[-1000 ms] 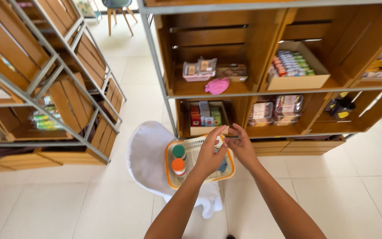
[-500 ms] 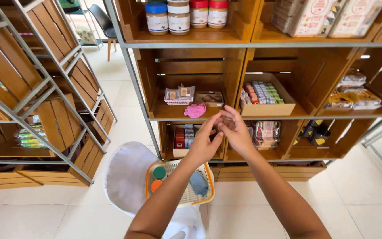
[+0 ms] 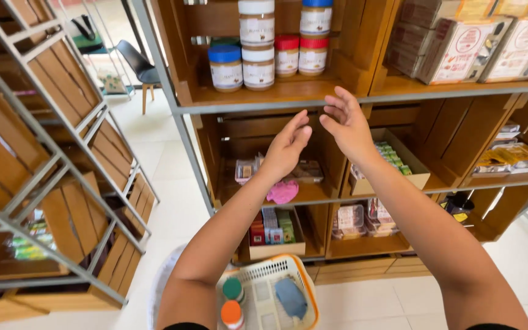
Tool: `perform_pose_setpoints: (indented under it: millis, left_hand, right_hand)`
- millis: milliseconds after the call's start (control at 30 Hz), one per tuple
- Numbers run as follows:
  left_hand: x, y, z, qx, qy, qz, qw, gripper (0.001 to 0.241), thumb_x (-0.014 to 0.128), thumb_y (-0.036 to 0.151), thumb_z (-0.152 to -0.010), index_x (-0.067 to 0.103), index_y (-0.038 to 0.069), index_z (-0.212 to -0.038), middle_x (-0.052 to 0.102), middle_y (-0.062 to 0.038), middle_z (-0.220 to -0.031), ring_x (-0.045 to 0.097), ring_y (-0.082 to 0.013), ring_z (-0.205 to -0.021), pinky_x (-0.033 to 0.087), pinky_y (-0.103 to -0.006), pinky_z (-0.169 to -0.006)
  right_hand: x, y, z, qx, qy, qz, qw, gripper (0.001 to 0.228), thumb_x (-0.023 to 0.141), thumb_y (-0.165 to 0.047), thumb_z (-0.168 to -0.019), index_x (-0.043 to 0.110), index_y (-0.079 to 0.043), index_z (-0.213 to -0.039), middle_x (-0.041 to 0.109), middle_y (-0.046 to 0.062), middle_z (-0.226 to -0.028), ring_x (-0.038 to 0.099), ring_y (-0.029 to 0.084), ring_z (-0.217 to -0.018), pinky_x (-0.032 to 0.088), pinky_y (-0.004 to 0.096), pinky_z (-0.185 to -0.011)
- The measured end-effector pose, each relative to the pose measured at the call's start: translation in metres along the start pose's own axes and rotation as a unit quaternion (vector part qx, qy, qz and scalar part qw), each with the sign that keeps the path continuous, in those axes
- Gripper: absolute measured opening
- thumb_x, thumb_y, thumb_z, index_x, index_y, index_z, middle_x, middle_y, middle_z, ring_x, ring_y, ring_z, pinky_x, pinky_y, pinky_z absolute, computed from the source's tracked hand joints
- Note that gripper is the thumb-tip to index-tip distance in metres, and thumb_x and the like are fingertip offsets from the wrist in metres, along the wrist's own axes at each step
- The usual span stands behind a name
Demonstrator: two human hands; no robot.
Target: Removing jars from a shelf, cleaning the shelf with a cloth, and then wiping and replacing the jars.
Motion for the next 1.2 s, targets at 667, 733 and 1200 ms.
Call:
perform_pose_setpoints:
  millis: [667, 733, 1200]
  left_hand:
    - [-0.026, -0.014, -0.195, -0.005, 0.157, -0.075, 0.985, 0.091, 0.029, 0.070, -0.102, 0.049, -0.003, -0.152, 0.058, -0.028, -0.143, 0.053, -0.0381, -0.130, 0.040, -0.0399, -0.109]
    - [-0.032, -0.014, -0.212, 0.030, 0.173, -0.091, 0.980, 0.094, 0.027, 0.073, -0.101, 0.044, -0.003, -0.154, 0.052, -0.024, -0.152, 0.047, -0.0301, -0.143, 0.035, -0.0374, -0.117]
    - [-0.053, -0.062, -0.242, -0.033, 0.196, -0.038, 0.979, 0.108, 0.029, 0.079, -0.094, 0.031, -0.009, -0.156, 0.033, -0.025, -0.164, 0.029, -0.0310, -0.153, 0.021, -0.0380, -0.124]
  right_hand:
    - [-0.043, 0.129, -0.235, -0.005, 0.119, 0.179, 0.977, 0.091, 0.083, -0.015, -0.085, 0.028, 0.002, -0.156, 0.047, 0.024, -0.153, 0.050, 0.033, -0.138, 0.043, 0.040, -0.113]
    - [-0.037, 0.122, -0.252, -0.045, 0.112, 0.165, 0.979, 0.092, 0.086, -0.015, -0.084, 0.029, 0.005, -0.154, 0.049, 0.025, -0.150, 0.049, 0.032, -0.139, 0.042, 0.040, -0.113]
    - [-0.040, 0.165, -0.287, 0.029, 0.150, 0.164, 0.974, 0.091, 0.103, -0.026, -0.065, 0.051, -0.002, -0.136, 0.068, 0.015, -0.130, 0.066, 0.027, -0.119, 0.053, 0.039, -0.100]
Point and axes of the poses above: each hand's wrist, its own z-axis away from the middle knuckle, its own x-axis out of the palm, y = z × x, the point moved 8 cm from there along -z, towards the middle knuckle
